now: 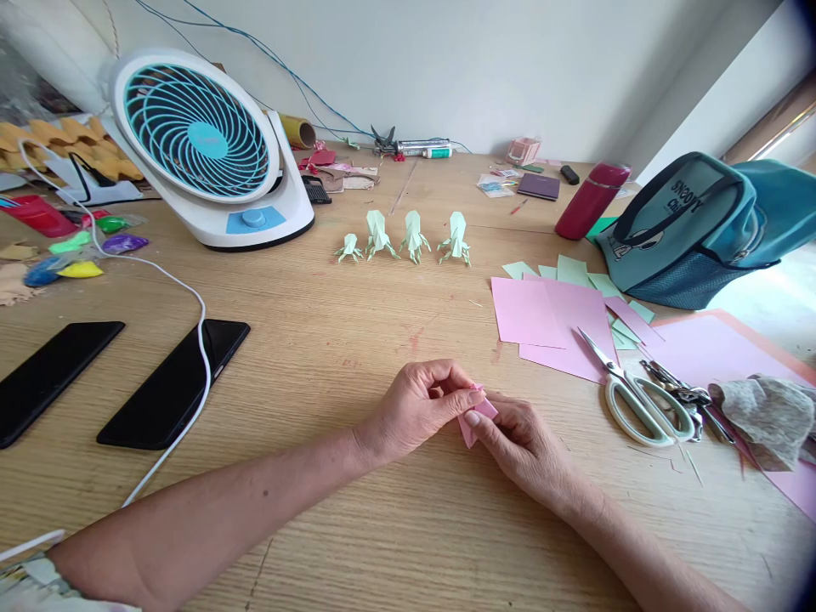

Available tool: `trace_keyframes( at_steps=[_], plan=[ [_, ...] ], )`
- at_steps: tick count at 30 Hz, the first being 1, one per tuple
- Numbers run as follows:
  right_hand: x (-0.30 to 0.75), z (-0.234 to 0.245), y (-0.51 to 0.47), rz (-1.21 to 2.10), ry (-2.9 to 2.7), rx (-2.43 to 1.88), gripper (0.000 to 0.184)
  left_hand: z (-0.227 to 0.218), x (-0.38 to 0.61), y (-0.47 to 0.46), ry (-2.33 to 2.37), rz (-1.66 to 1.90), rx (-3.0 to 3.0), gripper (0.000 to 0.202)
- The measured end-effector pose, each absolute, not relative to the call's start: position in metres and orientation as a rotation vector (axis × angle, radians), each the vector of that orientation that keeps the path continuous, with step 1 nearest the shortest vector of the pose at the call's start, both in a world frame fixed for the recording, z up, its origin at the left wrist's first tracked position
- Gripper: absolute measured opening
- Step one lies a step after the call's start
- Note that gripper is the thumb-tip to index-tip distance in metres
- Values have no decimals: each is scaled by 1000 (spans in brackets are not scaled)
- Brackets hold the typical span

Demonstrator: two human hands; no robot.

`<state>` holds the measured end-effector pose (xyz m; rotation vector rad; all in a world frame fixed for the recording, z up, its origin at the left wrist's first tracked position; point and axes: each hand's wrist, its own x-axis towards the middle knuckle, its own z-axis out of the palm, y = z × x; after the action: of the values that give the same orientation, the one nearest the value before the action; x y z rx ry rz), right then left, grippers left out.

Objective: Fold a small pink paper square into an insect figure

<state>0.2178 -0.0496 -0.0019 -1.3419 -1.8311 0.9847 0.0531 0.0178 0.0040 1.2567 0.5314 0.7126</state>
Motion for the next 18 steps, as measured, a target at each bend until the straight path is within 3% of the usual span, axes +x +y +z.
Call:
trace_keyframes(
  at_steps=[18],
  plan=[
    [221,3,-48,1034,-1752,-1304,47,1,54,18,695,746,1433,23]
  ],
)
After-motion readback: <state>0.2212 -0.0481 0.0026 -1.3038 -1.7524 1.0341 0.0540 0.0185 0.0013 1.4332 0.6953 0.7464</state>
